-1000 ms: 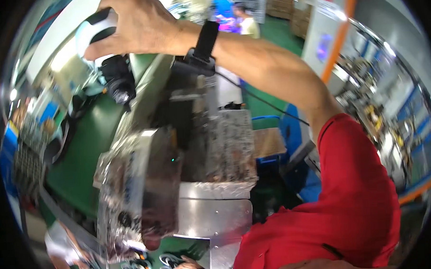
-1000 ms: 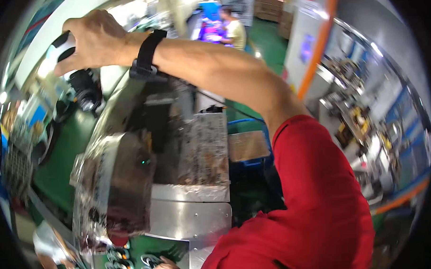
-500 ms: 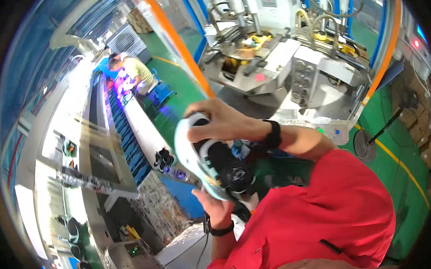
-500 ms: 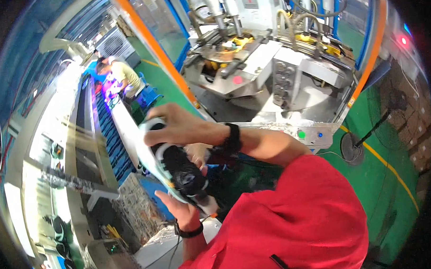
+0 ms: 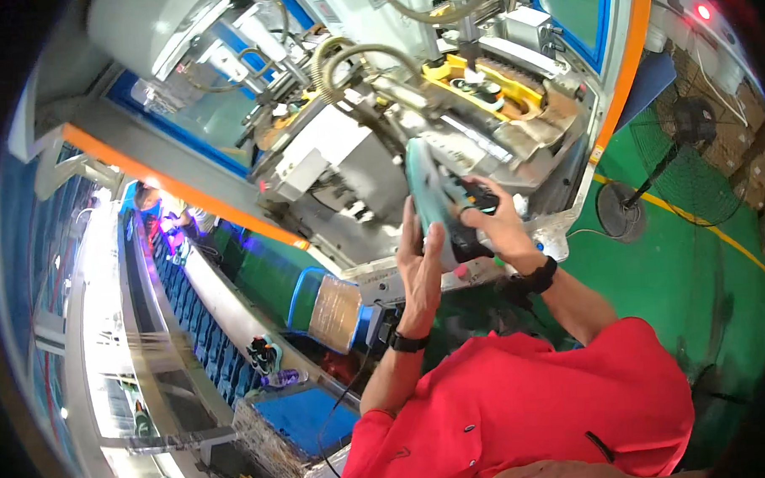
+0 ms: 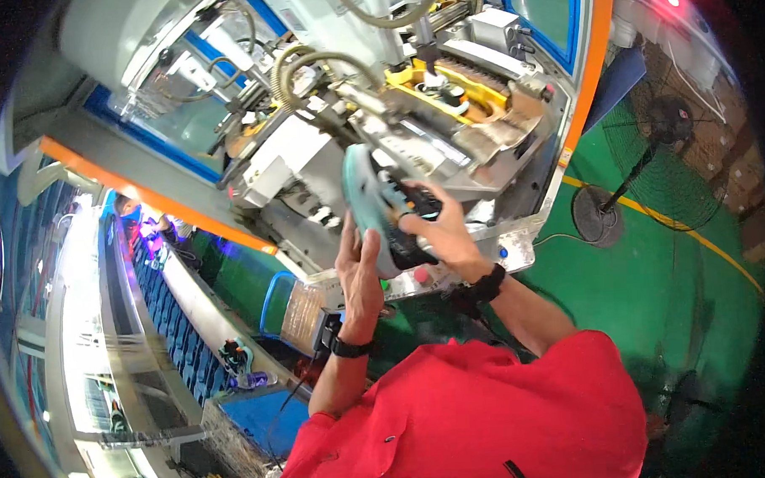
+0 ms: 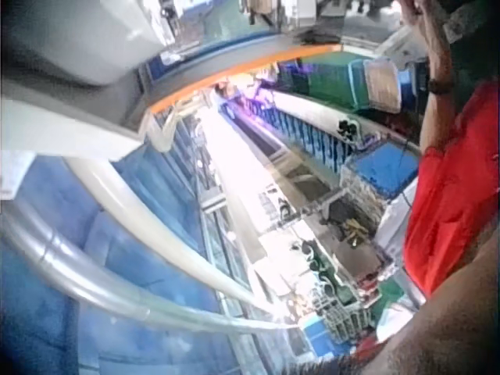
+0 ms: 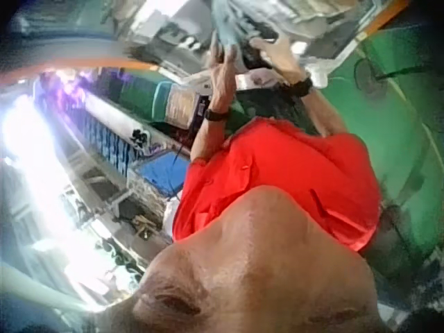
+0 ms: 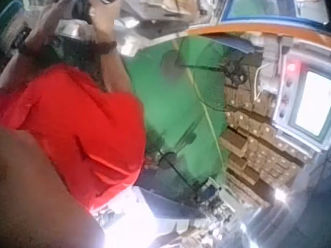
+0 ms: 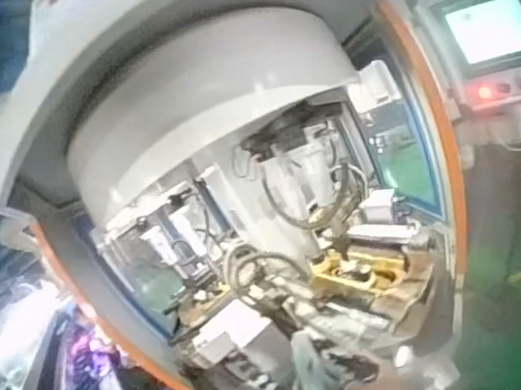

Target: Placing shoes into a pneumatic pressing machine and moving them from the assembly table.

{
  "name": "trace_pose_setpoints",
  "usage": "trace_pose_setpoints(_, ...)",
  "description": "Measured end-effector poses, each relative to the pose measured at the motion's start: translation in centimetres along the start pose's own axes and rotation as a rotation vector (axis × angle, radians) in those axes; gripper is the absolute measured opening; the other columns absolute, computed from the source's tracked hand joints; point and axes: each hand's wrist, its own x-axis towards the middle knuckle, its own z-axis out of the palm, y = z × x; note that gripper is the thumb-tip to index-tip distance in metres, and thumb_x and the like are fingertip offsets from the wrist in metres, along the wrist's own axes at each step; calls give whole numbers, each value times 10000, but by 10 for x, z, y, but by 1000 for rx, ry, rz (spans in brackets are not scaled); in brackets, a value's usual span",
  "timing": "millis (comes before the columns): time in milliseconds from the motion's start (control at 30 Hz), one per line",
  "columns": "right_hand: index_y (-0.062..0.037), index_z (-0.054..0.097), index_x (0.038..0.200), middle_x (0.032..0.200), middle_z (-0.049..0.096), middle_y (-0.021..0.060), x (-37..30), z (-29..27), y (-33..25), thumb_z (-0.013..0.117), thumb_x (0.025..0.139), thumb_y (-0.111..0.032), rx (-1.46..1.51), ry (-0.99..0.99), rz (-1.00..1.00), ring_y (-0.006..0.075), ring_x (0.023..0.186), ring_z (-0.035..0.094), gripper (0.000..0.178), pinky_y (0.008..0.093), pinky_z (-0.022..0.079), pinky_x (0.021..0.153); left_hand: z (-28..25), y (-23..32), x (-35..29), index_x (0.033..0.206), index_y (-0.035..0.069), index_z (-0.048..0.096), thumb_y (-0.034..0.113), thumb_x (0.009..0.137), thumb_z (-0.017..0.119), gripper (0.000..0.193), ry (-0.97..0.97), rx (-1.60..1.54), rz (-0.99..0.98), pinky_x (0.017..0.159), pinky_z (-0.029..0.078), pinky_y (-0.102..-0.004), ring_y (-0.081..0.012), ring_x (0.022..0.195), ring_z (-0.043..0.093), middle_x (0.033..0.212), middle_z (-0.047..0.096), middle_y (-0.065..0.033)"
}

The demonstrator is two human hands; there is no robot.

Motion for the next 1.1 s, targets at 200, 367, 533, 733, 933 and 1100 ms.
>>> trace_pose_setpoints(200,-42,588,1228,1071,623,55,20,-105,-24,705,713,-65,-177,358,45,134,944,588,529,269,477,856,41,-107,151,1359,-64,437,381,930,623,645,-67,54,-308,877,465,-268,-155,1079,573,1235,587,-124)
trace_pose_setpoints(367,12,553,1248,1112,605,75,39,-144,-41,664,733,-73,-264,500,-65,147,977,586,534,264,470,873,47,-239,297,1213,-91,497,355,740,764,703,32,393,-104,948,445,-413,-386,1087,584,1151,605,-287)
trace_pose_setpoints(533,26,547,1249,1112,591,73,39,-150,-43,636,731,-38,-403,684,-46,138,969,577,529,255,465,868,44,-271,362,1424,-98,206,277,747,733,936,117,779,-281,1054,385,-457,-437,1260,446,1342,440,-335)
trace_pose_setpoints(733,29,579,1198,1048,632,78,118,-151,-49,664,738,-87,-825,583,-50,143,925,588,482,276,470,851,5,-275,371,1153,-54,468,134,722,664,509,226,767,-353,901,473,-472,-428,1041,592,1079,593,-301)
trace_pose_setpoints(933,65,596,1074,820,639,159,307,-118,12,716,647,-305,-1241,195,-29,260,737,623,578,324,497,691,-55,-147,258,1035,13,644,72,842,691,207,-101,-385,-641,607,559,-342,-186,730,672,903,686,-72)
trace_pose_setpoints(1100,32,681,993,1011,681,252,393,-24,136,782,572,-293,-1310,-28,347,366,949,673,541,402,532,849,-130,-44,125,1293,-2,483,32,884,631,436,19,-285,-654,824,530,-298,-156,982,628,1124,618,-61)
